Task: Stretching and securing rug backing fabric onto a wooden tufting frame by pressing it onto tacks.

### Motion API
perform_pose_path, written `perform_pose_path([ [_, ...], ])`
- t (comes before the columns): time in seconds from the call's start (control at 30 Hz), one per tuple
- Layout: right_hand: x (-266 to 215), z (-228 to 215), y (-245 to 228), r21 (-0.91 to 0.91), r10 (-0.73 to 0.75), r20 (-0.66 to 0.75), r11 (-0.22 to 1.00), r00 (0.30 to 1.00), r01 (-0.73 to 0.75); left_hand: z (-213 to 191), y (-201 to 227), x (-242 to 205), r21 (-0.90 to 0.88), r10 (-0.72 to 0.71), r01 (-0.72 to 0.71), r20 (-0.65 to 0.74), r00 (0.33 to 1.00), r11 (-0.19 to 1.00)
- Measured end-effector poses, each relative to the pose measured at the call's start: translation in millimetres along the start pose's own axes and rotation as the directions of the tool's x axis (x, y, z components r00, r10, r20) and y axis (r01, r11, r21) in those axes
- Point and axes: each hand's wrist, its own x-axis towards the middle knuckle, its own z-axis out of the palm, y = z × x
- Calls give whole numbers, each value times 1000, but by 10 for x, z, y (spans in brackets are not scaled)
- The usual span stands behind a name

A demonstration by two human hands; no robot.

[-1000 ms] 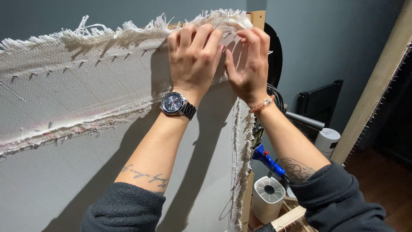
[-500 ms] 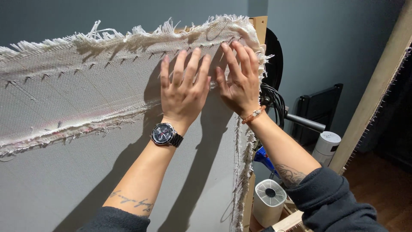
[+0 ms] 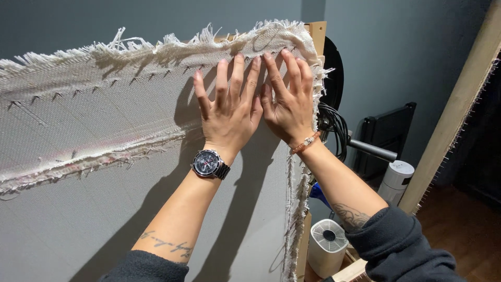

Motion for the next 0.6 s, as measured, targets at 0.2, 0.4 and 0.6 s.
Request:
perform_pose_path([
  [0.2,17,34,-64,-78,5,-20,997,1000,-7,-6,-31,40,-87,28,-21,82,996,996],
  [0.4,12,-40,-50,-109,-12,36,994,999,16,-117,22,131,-268,16,69,304,953,961],
  [0.6,-19,59,1,-223,-34,13,974,999,36,-164,-18,127,-232,0,88,357,934,969],
])
